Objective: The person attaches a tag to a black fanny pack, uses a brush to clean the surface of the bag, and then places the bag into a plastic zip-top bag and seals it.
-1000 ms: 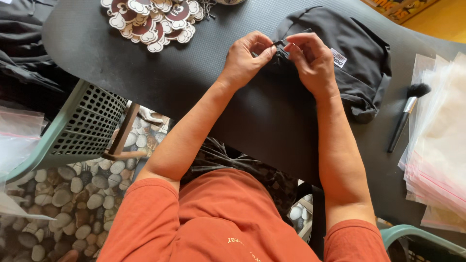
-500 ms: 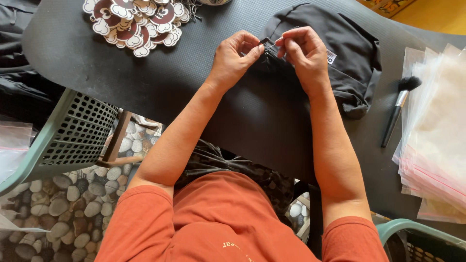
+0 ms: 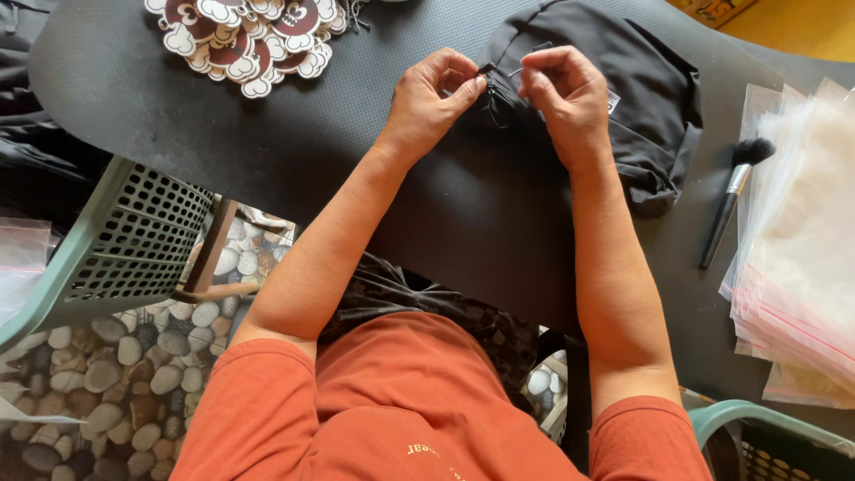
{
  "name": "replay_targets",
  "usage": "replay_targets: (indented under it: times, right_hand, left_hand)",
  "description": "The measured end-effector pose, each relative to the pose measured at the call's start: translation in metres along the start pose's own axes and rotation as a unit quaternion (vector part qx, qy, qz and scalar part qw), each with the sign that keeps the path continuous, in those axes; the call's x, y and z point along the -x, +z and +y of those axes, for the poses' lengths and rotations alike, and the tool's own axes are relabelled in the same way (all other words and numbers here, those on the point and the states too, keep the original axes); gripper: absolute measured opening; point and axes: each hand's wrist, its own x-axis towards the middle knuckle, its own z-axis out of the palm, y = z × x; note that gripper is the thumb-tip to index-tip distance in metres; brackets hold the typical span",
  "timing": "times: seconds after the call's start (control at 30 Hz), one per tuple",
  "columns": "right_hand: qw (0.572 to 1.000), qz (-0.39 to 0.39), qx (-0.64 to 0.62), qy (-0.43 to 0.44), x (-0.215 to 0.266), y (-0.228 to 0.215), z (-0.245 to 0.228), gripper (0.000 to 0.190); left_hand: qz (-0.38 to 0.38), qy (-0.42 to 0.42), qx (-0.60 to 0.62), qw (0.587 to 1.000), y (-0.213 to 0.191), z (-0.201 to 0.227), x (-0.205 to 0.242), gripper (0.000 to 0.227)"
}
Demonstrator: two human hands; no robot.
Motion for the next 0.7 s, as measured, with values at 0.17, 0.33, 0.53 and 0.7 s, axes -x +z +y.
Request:
replay_targets:
  times: [0.17,0.33,0.53,0.7]
  right_hand:
    - [0.999,-0.024,0.001,-0.021,0.001,0.008,-0.006,0.005]
    - [0.999,-0.003,-0.016,-0.036,-0.001,0.016,0.000,0.009]
    - [1.000,-0.001,-0.003,0.004,-0.004,0.015,0.005,0.020]
    - [0.999,-0.039,0.003,-0.008,-0.006,0.014,0.009,0.022]
  left_hand:
    - [0.000,0.008,-0.009,1.000,-0.001,-0.002,0.000,0.010]
    - [-0.003,0.009,0.001,1.000,-0.001,0.000,0.001,0.009]
    - [-0.008,0.022,0.015,1.000,0.001,-0.002,0.001,0.009]
    - [-0.020,0.053,0.030,0.998,0.001,-0.005,-0.001,0.010]
